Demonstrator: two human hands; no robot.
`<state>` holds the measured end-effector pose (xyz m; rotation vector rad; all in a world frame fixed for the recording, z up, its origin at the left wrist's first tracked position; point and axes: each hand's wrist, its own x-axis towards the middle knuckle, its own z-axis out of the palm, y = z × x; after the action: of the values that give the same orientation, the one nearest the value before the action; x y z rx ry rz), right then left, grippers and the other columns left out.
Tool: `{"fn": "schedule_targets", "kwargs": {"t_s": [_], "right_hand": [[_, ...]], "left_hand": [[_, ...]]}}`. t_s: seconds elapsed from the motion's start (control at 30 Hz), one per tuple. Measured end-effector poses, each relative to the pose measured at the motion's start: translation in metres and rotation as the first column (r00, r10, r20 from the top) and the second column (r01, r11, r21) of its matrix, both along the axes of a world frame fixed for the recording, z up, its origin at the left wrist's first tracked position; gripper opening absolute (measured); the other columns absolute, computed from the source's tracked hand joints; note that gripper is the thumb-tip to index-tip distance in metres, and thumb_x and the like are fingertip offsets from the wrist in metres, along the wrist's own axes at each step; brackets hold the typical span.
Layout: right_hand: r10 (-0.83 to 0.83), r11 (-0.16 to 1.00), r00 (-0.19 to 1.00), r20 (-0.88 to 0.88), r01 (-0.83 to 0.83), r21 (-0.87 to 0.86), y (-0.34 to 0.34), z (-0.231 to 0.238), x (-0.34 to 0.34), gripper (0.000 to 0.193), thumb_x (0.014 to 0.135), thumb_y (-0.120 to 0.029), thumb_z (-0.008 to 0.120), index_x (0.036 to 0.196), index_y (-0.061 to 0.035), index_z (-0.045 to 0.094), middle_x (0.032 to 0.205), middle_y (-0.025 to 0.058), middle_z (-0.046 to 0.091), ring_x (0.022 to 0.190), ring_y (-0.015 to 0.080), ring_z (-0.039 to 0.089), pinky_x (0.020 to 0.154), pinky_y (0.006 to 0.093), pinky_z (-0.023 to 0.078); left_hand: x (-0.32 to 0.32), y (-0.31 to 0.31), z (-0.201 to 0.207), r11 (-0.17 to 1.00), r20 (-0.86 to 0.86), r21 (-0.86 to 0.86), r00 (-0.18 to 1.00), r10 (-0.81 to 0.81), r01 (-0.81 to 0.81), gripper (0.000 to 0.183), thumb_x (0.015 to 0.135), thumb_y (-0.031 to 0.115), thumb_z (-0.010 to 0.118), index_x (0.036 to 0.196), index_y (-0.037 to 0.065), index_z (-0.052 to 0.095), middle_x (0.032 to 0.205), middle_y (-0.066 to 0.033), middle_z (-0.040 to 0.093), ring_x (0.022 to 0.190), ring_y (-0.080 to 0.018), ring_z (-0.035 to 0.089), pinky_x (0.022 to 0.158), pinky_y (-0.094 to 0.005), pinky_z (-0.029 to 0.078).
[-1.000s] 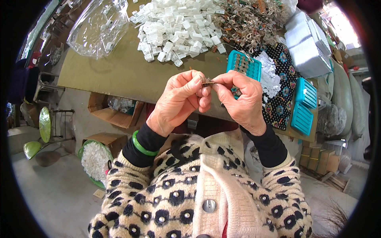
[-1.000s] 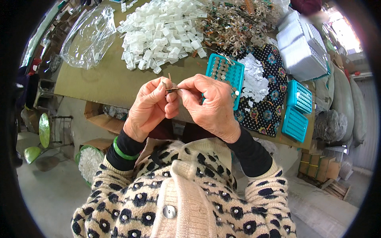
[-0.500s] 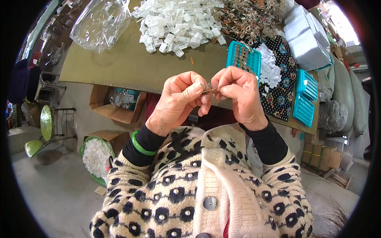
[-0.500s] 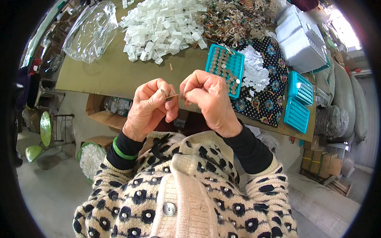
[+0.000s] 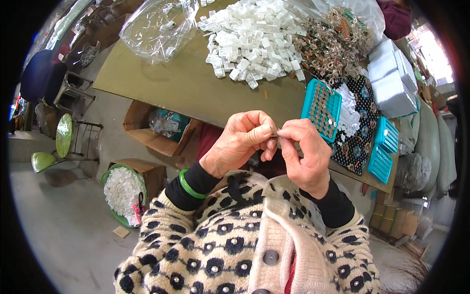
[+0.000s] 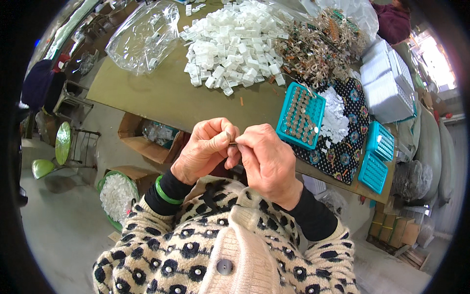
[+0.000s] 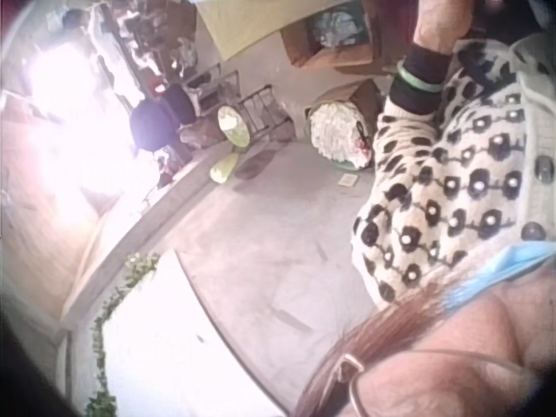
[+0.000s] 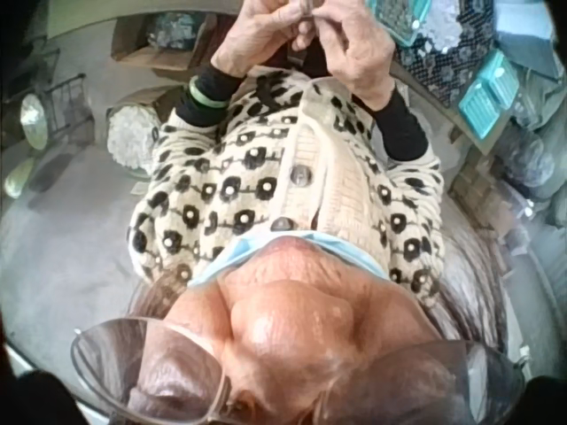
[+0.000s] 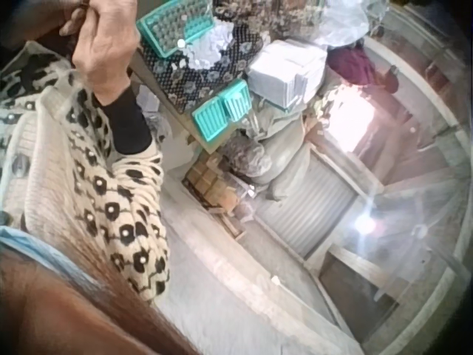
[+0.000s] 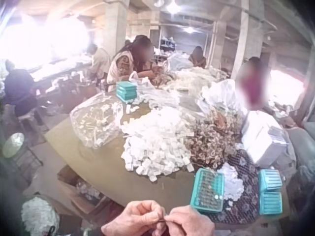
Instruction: The person repeatedly picks small white plastic housings and metal pins from a table, inserts the pins into the housings, and places the assembled units into a blue tray. The person handles items one at a time, occasionally adjusting the position of the tray and components.
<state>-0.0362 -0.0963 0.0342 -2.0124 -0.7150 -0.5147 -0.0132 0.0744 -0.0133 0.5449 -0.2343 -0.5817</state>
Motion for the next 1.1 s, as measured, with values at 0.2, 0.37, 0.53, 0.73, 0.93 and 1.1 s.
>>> {"fn": "schedule_targets", "kwargs": {"t_s": [0.2,0.37,0.53,0.73,0.93,1.1], "right_hand": [[0.148,0.949,0.892,-0.426,-0.007,0.315,-0.001,-0.009,0.000,0.006,0.094,0.004,0.059,0.099,0.0008,0.059,0.091,0.0043,0.058,0.070,0.0079,0.055,0.062,0.0211,0.046],[0.162,0.923,0.821,-0.548,0.070,0.378,-0.010,-0.014,0.005,0.005,0.096,0.003,0.058,0.101,0.0013,0.059,0.095,0.0037,0.056,0.064,0.0062,0.050,0.056,0.0202,0.042],[0.226,0.895,0.772,-0.594,0.076,0.439,-0.009,-0.019,0.009,0.006,0.097,0.001,0.057,0.103,0.0014,0.057,0.096,0.0049,0.057,0.067,0.0072,0.052,0.060,0.0209,0.044],[0.217,0.906,0.713,-0.667,0.107,0.409,-0.013,-0.017,0.018,0.008,0.098,-0.003,0.057,0.105,-0.0003,0.056,0.094,0.0041,0.058,0.071,0.0073,0.054,0.064,0.0217,0.045],[0.294,0.824,0.733,-0.614,0.131,0.551,-0.008,-0.014,0.032,0.008,0.098,-0.003,0.058,0.105,0.0002,0.057,0.090,0.0041,0.060,0.072,0.0078,0.055,0.065,0.0219,0.046],[0.274,0.791,0.759,-0.591,0.172,0.587,-0.009,-0.016,0.039,0.010,0.096,-0.004,0.062,0.104,0.0009,0.057,0.087,0.0040,0.061,0.068,0.0083,0.055,0.063,0.0220,0.046]], "left_hand": [[0.011,0.020,-0.001,0.964,0.077,0.265,0.997,-0.005,-0.016,0.016,0.092,0.013,0.070,0.094,0.001,0.060,0.079,-0.0069,0.063,0.067,-0.0170,0.064,0.061,-0.0291,0.053],[0.073,0.054,-0.013,-0.009,0.727,0.647,0.613,0.310,-0.762,0.022,0.090,0.020,0.070,0.094,-0.001,0.065,0.083,-0.0079,0.066,0.072,-0.0198,0.063,0.066,-0.0315,0.049],[0.108,0.064,-0.033,-0.398,0.823,0.486,0.561,-0.092,-0.778,0.026,0.084,0.026,0.071,0.093,0.002,0.065,0.096,-0.0148,0.059,0.095,-0.0335,0.057,0.080,-0.0432,0.046],[0.106,0.053,-0.034,-0.289,0.882,0.467,0.466,0.076,-0.836,0.018,0.081,0.013,0.072,0.087,0.002,0.059,0.088,-0.0120,0.061,0.079,-0.0288,0.060,0.070,-0.0395,0.049],[0.082,0.027,-0.008,0.269,0.612,0.559,0.610,0.503,-0.784,0.019,0.081,-0.001,0.075,0.087,0.003,0.058,0.086,-0.0046,0.067,0.067,-0.0067,0.060,0.060,-0.0234,0.050],[0.044,-0.016,0.003,0.794,0.140,0.436,0.904,0.405,-0.423,0.025,0.085,-0.001,0.072,0.107,0.003,0.064,0.090,-0.0036,0.067,0.072,-0.0075,0.057,0.062,-0.0214,0.046]]}}
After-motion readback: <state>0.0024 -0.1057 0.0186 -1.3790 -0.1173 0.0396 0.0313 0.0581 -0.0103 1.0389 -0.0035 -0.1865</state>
